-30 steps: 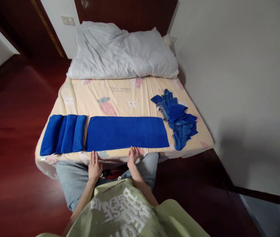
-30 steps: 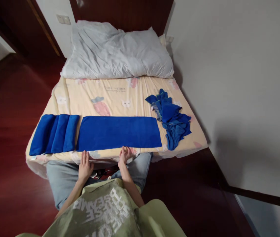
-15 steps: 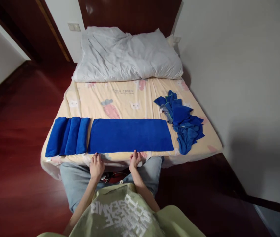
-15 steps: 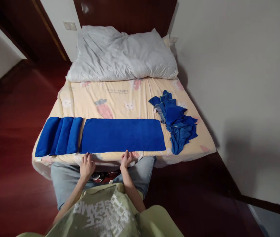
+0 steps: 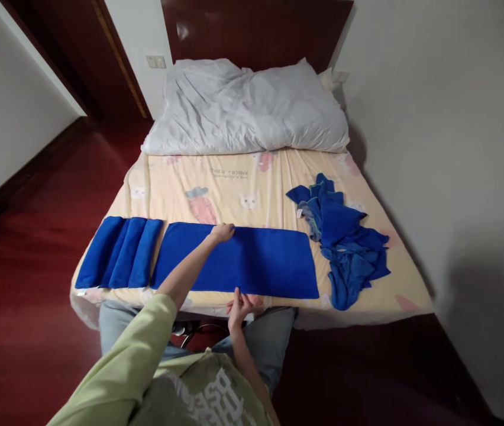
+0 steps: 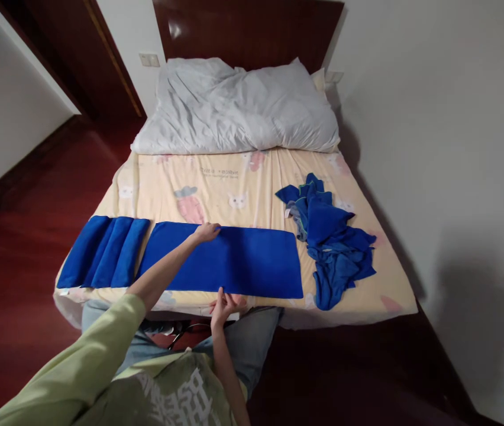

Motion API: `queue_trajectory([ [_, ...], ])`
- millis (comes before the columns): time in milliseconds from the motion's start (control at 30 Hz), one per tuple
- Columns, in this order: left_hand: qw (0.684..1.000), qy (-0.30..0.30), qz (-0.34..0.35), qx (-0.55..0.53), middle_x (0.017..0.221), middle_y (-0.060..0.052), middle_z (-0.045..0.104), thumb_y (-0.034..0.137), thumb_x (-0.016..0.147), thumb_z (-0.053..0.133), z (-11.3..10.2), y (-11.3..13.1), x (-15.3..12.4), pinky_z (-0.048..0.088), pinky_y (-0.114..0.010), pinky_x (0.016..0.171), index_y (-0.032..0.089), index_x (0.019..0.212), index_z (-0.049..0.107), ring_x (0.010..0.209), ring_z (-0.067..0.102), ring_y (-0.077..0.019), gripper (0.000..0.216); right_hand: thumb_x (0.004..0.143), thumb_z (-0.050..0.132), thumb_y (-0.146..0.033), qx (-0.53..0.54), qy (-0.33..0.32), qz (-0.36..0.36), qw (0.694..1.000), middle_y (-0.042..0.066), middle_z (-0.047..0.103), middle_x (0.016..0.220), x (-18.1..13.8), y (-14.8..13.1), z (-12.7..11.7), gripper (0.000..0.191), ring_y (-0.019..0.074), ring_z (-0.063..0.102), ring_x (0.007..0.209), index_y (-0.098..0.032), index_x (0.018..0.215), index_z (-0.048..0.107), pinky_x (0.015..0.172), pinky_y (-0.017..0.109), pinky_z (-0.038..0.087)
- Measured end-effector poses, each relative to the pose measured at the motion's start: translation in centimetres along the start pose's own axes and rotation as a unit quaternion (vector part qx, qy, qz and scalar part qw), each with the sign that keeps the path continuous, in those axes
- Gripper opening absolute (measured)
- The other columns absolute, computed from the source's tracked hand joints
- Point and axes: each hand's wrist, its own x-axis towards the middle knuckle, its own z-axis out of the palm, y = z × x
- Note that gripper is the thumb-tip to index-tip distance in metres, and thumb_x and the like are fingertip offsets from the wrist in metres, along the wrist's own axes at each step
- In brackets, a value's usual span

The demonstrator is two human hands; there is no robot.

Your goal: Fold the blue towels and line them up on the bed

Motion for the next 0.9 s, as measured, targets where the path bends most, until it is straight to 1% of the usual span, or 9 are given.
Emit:
queue_trajectory([
  [67,1.000,-0.023,0.000,-0.001,0.130,-0.018,0.069,0.037,0.103,0.045,0.1,1.5,3.0,0.053,-0.037,0.098,0.019,0.136,0.065,0.122,0.067,-0.0297,0.042,0.073,0.064,-0.083,-0.014,-0.005,0.012,1.000,-0.003,0.055,0.042,-0.1,-0.4,-0.2,0.062,0.0131,0.040,0.028,-0.022,0.069,0.052,0.035,0.026,0.028],
  [167,0.999,-0.054,-0.003,-0.002,0.132,-0.019,0.068,0.039,0.102,0.050,0.9,2.6,6.1,0.052,-0.039,0.101,0.017,0.133,0.067,0.124,0.065,-0.0312,0.042,0.074,0.061,-0.083,-0.039,-0.006,0.040,0.998,-0.004,0.054,0.042,-0.1,-1.1,-0.2,0.060,0.0153,0.042,0.028,-0.025,0.067,0.051,0.036,0.028,0.031],
  [300,0.997,-0.079,-0.003,-0.008,0.130,-0.018,0.069,0.043,0.096,0.059,2.0,2.3,8.7,0.054,-0.036,0.099,0.017,0.129,0.069,0.124,0.065,-0.0313,0.043,0.073,0.061,-0.082,-0.051,-0.003,0.076,0.996,-0.006,0.053,0.042,-0.1,-1.9,0.0,0.057,0.0169,0.044,0.030,-0.027,0.066,0.047,0.039,0.028,0.032],
  [400,0.996,-0.084,-0.004,-0.016,0.119,-0.016,0.073,0.043,0.088,0.069,2.6,1.7,9.9,0.055,-0.032,0.095,0.017,0.119,0.074,0.118,0.068,-0.0299,0.041,0.070,0.059,-0.084,-0.057,0.000,0.094,0.994,-0.007,0.053,0.041,0.0,-2.2,0.1,0.057,0.0180,0.045,0.032,-0.028,0.066,0.048,0.040,0.030,0.034],
  [467,0.997,-0.076,-0.004,-0.026,0.112,-0.014,0.075,0.041,0.082,0.074,2.6,1.4,10.4,0.055,-0.029,0.092,0.017,0.113,0.077,0.112,0.070,-0.0286,0.039,0.069,0.058,-0.086,-0.062,-0.001,0.099,0.993,-0.008,0.053,0.041,0.0,-2.4,0.1,0.057,0.0188,0.046,0.032,-0.029,0.066,0.049,0.041,0.031,0.036],
  [567,0.998,-0.048,0.002,-0.047,0.106,-0.011,0.075,0.036,0.079,0.076,2.4,1.2,10.4,0.055,-0.027,0.090,0.019,0.106,0.078,0.107,0.070,-0.0261,0.033,0.066,0.059,-0.085,-0.056,-0.006,0.099,0.994,-0.009,0.053,0.040,-0.1,-2.5,0.0,0.058,0.0182,0.046,0.032,-0.029,0.063,0.047,0.042,0.031,0.036],
  [733,0.996,-0.001,0.027,-0.088,0.105,-0.007,0.074,0.029,0.077,0.078,1.8,1.3,9.7,0.052,-0.030,0.097,0.021,0.095,0.075,0.112,0.067,-0.0253,0.020,0.064,0.062,-0.082,-0.043,0.007,0.099,0.994,-0.011,0.051,0.040,-0.2,-2.5,0.1,0.054,0.0179,0.044,0.032,-0.030,0.061,0.048,0.041,0.032,0.035],
  [800,0.994,0.009,0.030,-0.106,0.102,-0.006,0.075,0.027,0.078,0.078,1.6,1.2,9.5,0.051,-0.032,0.098,0.021,0.094,0.074,0.110,0.067,-0.0252,0.017,0.064,0.062,-0.081,-0.040,0.010,0.099,0.994,-0.011,0.051,0.040,-0.2,-2.4,0.2,0.053,0.0173,0.043,0.032,-0.030,0.061,0.048,0.041,0.031,0.035],
  [900,0.989,0.023,0.037,-0.141,0.096,-0.004,0.076,0.025,0.080,0.076,1.3,1.1,9.3,0.052,-0.033,0.096,0.022,0.098,0.071,0.102,0.069,-0.0231,0.020,0.064,0.061,-0.081,-0.048,0.020,0.096,0.994,-0.011,0.051,0.040,-0.5,-2.1,0.3,0.052,0.0164,0.042,0.033,-0.030,0.059,0.049,0.042,0.031,0.035],
])
